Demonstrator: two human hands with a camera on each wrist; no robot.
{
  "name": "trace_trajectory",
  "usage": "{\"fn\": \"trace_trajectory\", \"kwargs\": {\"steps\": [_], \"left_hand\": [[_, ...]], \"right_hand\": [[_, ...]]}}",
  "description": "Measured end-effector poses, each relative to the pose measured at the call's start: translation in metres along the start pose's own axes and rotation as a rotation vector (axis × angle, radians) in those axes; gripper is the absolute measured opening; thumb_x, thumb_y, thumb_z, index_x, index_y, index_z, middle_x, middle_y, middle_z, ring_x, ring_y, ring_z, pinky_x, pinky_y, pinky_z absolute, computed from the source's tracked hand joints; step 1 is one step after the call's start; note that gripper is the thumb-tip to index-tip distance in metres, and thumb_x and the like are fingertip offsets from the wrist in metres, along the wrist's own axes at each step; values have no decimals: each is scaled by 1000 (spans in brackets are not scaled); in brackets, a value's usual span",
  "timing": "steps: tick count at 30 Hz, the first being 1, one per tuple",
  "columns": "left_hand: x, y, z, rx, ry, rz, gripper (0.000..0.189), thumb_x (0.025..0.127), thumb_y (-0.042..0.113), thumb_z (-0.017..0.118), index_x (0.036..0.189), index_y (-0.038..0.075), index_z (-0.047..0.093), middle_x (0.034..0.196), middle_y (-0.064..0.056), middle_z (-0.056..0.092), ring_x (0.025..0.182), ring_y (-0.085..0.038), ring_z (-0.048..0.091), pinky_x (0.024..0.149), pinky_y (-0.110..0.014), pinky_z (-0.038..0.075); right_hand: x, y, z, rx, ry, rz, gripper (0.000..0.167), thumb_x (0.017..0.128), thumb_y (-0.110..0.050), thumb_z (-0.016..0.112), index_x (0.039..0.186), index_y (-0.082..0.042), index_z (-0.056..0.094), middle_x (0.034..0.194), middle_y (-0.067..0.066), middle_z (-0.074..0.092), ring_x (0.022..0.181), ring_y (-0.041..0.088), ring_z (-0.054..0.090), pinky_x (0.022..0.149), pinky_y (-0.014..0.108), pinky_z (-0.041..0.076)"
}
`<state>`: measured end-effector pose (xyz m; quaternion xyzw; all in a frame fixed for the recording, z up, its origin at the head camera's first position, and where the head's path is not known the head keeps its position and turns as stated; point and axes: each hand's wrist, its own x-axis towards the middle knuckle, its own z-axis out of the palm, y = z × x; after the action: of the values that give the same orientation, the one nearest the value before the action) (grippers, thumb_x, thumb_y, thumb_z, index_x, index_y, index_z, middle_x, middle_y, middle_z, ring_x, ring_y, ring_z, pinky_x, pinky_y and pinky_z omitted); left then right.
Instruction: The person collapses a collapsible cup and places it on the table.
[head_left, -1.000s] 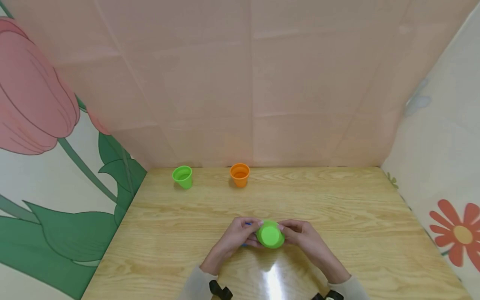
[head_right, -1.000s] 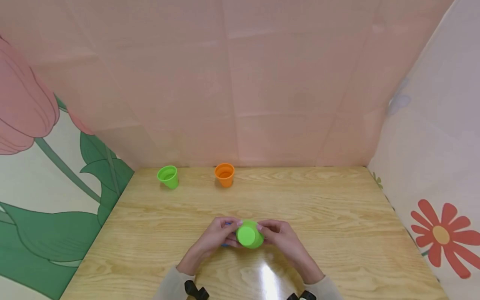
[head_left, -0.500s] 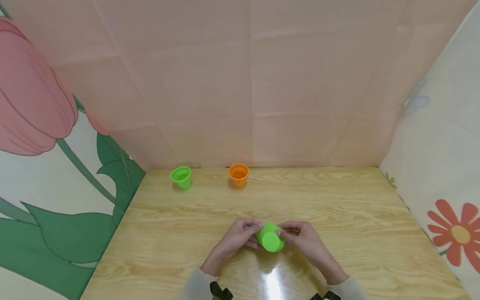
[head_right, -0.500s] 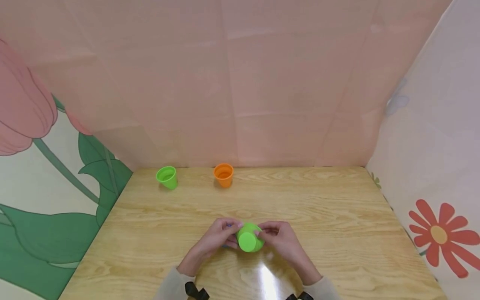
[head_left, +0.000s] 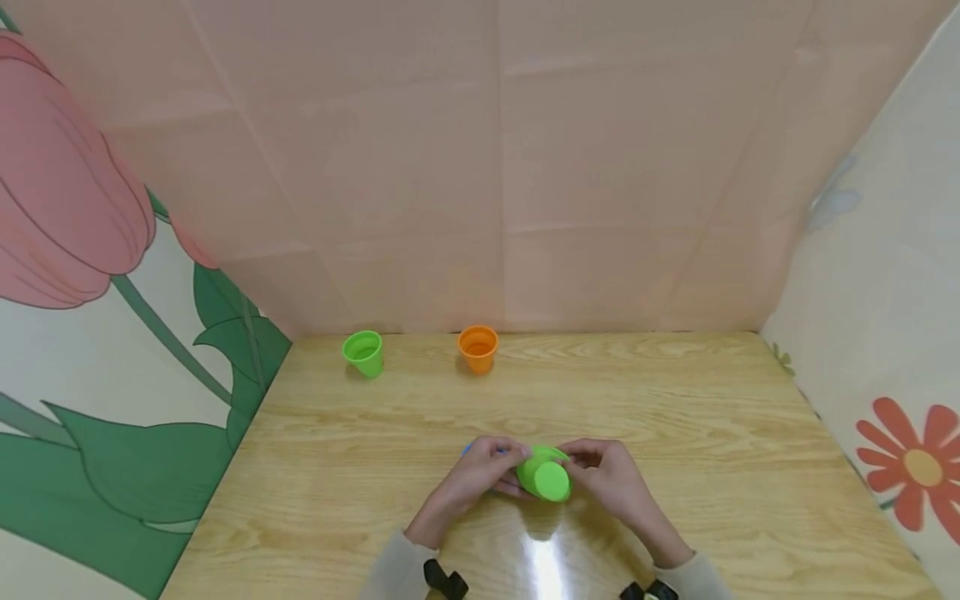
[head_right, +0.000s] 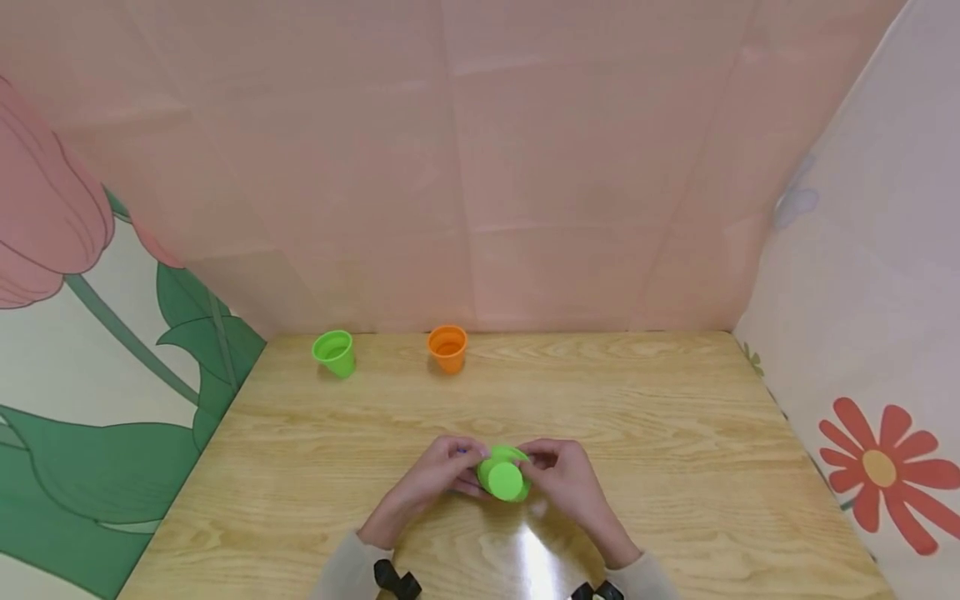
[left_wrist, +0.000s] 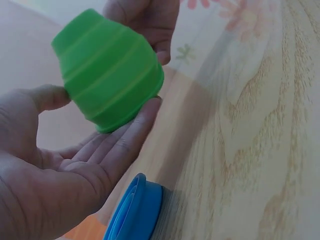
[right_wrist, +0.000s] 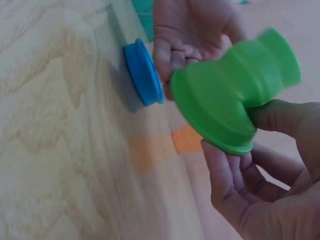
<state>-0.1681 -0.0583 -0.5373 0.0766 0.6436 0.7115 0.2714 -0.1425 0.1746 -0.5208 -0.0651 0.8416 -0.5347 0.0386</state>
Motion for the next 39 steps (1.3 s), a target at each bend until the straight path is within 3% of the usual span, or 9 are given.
{"fn": "trace_trajectory", "kwargs": {"steps": [4,12,16,20,28,34,39], "left_hand": [[0,1,2,-2,8,10,27,103,13,60,116,-10,68,110,-20,75,86,-33,80,81,-48,68],[-1,1,0,-43,-3,11,36,108,21,57,128,-8,67,105,-17,77,81,-21,78,81,-42,69],[-1,0,-2,-42,-21,11,36,108,21,57,126,-7,68,100,-10,77,80,-18,77,82,-40,69],[-1,-2,0,-35,-20,14,34,107,19,58,123,-10,67,100,-11,76,78,-19,77,82,-43,69],[-1,-8,11,98,44,42,28,102,2,58,128,-7,64,108,-23,78,83,-31,79,73,-43,69],[2,-8,12,97,79,81,28,103,2,56,128,-8,64,105,-26,78,79,-36,79,70,-44,69],[1,-4,8,88,107,107,29,101,0,55,127,-10,64,96,-19,78,73,-26,78,71,-47,69]], "right_hand": [[0,1,0,29,-3,-25,18,91,-3,77,109,-1,80,98,13,81,83,3,70,71,17,58],[2,5,-2,52,27,-31,18,93,-2,76,110,2,79,101,16,80,82,2,69,72,19,61],[2,7,-3,44,22,-17,18,93,-2,75,110,2,79,100,14,80,81,2,69,70,20,62],[1,9,-3,60,0,-2,18,94,-2,74,111,2,78,99,15,80,80,3,69,69,21,63],[-4,8,0,53,-8,33,18,97,-6,72,111,2,78,111,18,80,99,16,76,84,16,61],[-4,13,-4,241,-141,130,36,103,-22,67,127,5,71,127,22,74,102,13,74,84,27,65],[-5,16,-13,359,-288,100,49,101,-21,69,141,6,61,139,24,67,112,13,74,97,29,63]]}}
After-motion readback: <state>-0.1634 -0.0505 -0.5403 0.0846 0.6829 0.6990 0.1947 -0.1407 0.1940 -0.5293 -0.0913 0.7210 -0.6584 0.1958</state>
